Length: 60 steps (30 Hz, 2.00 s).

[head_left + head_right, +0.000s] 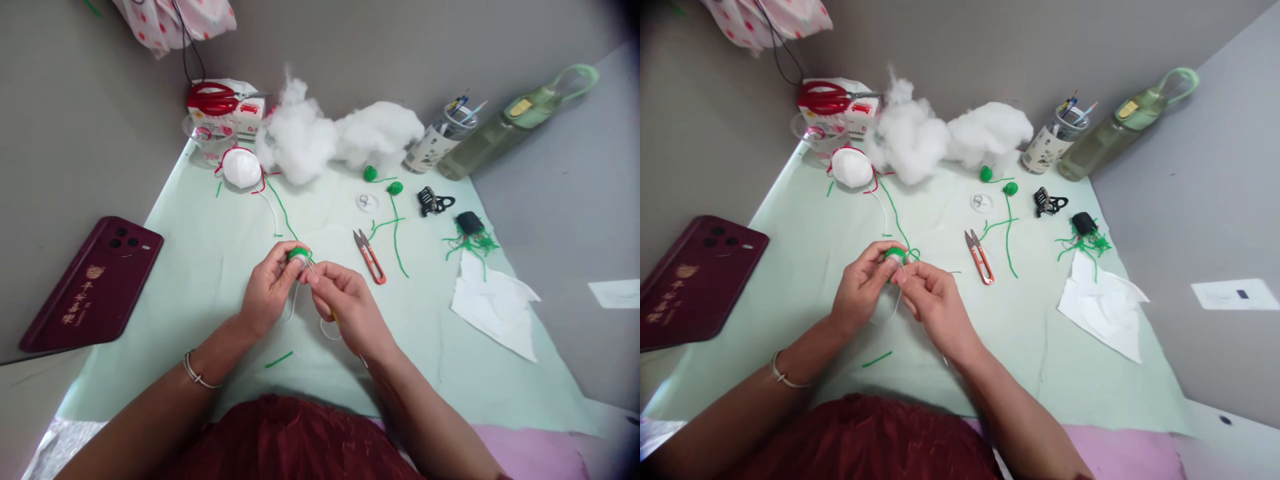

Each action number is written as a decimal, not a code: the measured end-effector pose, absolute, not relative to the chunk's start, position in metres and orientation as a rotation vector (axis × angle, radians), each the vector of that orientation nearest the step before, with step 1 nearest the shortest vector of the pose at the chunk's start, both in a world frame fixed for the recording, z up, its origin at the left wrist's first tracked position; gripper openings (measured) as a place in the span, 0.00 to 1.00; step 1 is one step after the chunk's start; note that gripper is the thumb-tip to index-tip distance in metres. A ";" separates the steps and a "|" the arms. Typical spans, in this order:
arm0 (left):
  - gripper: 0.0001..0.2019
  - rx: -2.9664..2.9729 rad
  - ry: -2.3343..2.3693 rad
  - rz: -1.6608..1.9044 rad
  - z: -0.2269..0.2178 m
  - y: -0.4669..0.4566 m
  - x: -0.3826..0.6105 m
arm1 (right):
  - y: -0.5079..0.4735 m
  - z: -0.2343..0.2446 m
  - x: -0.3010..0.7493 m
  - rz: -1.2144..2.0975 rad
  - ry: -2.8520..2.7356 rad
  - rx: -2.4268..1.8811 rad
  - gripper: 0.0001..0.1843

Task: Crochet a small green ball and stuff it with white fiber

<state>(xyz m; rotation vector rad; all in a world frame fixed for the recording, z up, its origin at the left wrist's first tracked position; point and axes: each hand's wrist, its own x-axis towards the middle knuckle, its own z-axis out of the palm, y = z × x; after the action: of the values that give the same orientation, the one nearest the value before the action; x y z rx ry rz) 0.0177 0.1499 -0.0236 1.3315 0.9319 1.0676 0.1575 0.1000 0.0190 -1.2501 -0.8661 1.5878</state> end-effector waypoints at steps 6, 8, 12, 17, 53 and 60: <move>0.07 1.169 0.869 0.946 -0.016 0.153 0.017 | 0.087 0.020 0.151 1.079 -1.402 -1.534 0.11; 0.06 1.145 0.858 0.930 -0.014 0.155 0.017 | 0.084 0.017 0.148 0.925 -1.567 -1.577 0.08; 0.06 1.136 0.863 0.918 -0.015 0.155 0.017 | 0.086 0.015 0.146 0.819 -1.678 -1.580 0.06; 0.06 1.164 0.904 1.053 -0.023 0.154 0.018 | 0.096 0.016 0.153 1.622 -1.040 -1.282 0.13; 0.17 1.214 0.835 0.962 -0.027 0.145 0.015 | 0.114 0.001 0.156 1.689 -0.587 -1.173 0.26; 0.15 1.021 0.763 0.917 -0.033 0.153 0.018 | 0.114 0.003 0.158 1.681 -0.636 -1.188 0.24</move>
<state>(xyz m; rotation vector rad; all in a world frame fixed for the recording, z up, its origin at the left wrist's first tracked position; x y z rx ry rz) 0.0176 0.1534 -0.0327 1.0213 0.7631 0.9168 0.1579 0.1138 0.0027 -1.1880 -0.6355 1.6815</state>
